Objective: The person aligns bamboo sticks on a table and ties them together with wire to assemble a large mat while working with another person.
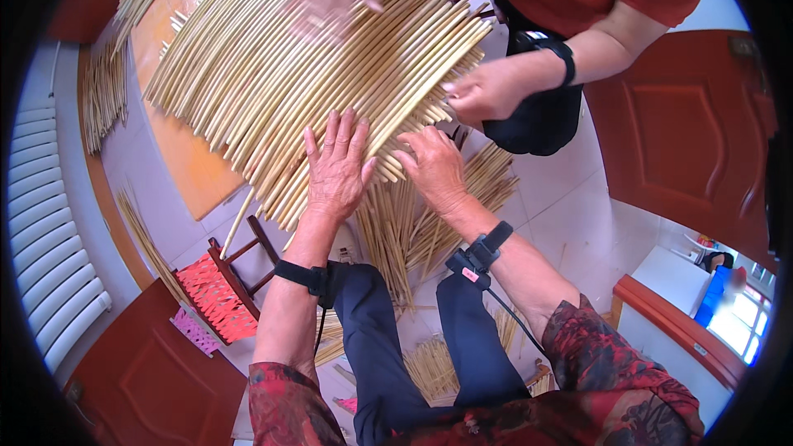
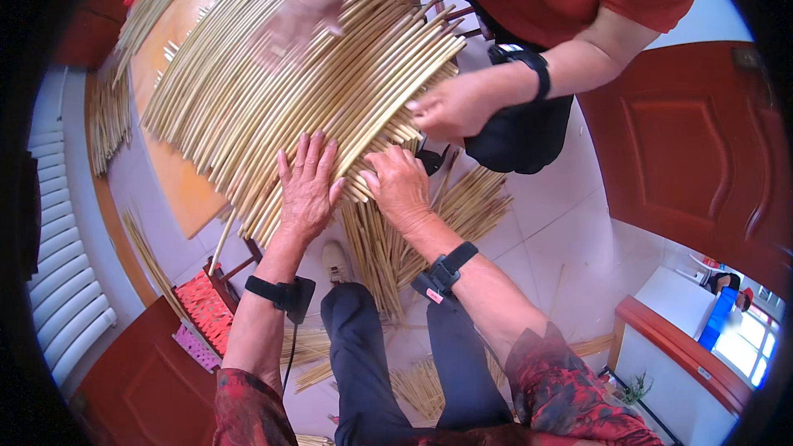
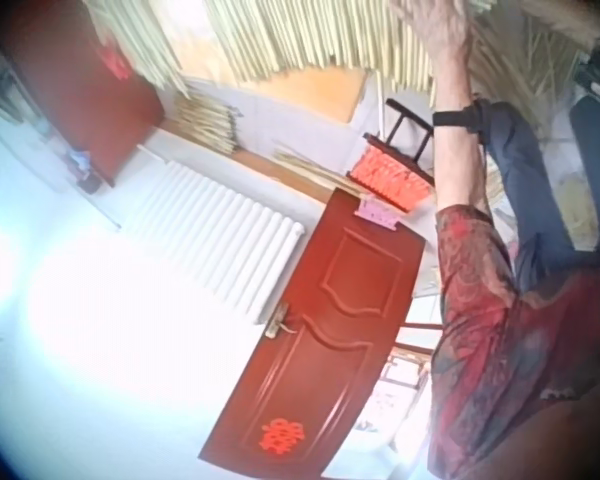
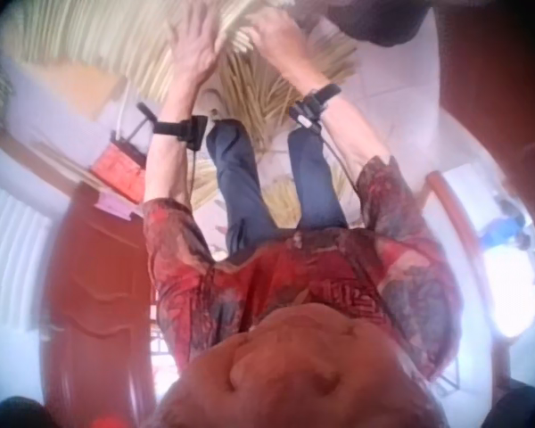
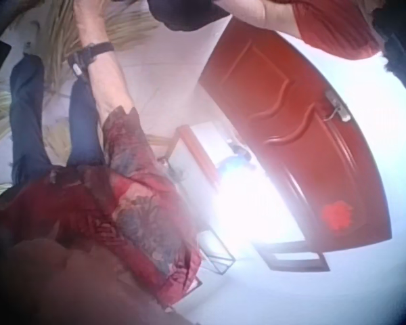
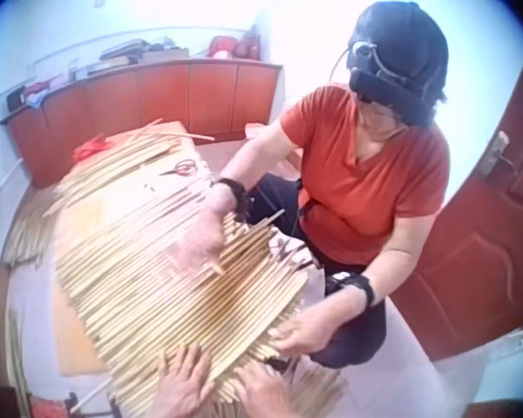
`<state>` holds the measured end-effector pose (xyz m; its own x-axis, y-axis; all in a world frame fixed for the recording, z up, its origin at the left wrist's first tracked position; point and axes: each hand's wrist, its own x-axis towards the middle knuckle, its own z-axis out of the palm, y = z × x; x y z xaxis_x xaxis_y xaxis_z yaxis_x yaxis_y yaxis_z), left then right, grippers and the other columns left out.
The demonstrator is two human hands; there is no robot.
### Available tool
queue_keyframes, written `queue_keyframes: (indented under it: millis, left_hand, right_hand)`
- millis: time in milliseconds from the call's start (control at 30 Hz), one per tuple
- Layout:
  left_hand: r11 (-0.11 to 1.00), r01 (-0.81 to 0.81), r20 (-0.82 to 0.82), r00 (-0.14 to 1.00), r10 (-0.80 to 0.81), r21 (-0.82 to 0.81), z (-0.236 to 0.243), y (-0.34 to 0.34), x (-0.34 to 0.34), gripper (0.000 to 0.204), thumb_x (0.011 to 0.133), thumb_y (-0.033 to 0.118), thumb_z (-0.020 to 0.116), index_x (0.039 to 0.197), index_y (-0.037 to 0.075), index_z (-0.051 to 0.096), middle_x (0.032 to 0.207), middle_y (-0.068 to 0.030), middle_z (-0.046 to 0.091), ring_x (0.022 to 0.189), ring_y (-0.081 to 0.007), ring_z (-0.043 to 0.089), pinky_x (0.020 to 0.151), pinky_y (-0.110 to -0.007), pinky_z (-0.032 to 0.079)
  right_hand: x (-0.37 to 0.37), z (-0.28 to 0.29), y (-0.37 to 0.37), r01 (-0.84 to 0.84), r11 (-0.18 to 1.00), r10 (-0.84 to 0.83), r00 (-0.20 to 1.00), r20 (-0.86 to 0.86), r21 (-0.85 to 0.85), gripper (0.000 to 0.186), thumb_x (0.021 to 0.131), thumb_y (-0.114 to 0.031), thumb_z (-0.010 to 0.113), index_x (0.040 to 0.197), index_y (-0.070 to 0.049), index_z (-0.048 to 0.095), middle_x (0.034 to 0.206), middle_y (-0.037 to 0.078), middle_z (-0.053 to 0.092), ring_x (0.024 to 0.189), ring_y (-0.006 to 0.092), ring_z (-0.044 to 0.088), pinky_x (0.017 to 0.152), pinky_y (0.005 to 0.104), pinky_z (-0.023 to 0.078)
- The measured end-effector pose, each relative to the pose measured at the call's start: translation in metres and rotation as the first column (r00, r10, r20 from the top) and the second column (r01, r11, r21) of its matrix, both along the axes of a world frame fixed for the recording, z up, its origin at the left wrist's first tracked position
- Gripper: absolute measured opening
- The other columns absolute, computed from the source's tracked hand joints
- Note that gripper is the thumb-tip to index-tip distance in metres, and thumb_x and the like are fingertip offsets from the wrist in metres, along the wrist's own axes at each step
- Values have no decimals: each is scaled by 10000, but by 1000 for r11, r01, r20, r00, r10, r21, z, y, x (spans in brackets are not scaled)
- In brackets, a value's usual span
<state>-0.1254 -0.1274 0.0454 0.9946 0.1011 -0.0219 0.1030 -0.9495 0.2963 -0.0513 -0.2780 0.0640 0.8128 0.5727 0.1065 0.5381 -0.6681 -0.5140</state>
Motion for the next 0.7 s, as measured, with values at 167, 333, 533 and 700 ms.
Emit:
queue_keyframes:
  millis: [167, 333, 533, 700]
  left_hand:
    - [1000, -7, 1, 1000, 7, -11, 0, 2, -2, 600, 804, 319, 507, 1323, 121, 278, 1399, -97, 196, 1309, -267, 129, 1032, -508, 21]
    - [1000, -10, 13, 1000, 10, -13, -1, 1, 0, 599, 797, 337, 521, 1308, 112, 306, 1389, -91, 221, 1309, -255, 135, 1028, -525, 23]
    - [999, -16, 27, 999, 17, -28, -3, -1, 0, 633, 771, 329, 555, 1308, 112, 302, 1388, -99, 218, 1306, -270, 139, 1025, -529, 27]
    - [998, -39, 56, 998, 41, -49, -5, -5, 4, 662, 747, 325, 583, 1306, 111, 300, 1383, -103, 225, 1302, -280, 143, 1021, -530, 34]
  right_hand:
    - [-3, -1, 16, 159, 985, -139, 961, -237, 67, 178, 698, -208, 656, 814, -81, 606, 766, 73, 544, 749, 249, 552, 665, 359, 442]
    - [1, -9, 20, 329, 936, -246, 865, -437, 125, 138, 727, -168, 623, 774, -38, 611, 745, 107, 583, 682, 249, 578, 615, 337, 448]
    - [4, -21, 21, 407, 900, -265, 796, -544, 156, 124, 715, -145, 595, 736, -23, 600, 647, 117, 580, 604, 256, 574, 583, 334, 446]
    - [5, -22, 23, 403, 906, -289, 814, -503, 131, 112, 692, -133, 589, 685, -22, 577, 651, 124, 576, 602, 260, 569, 579, 343, 443]
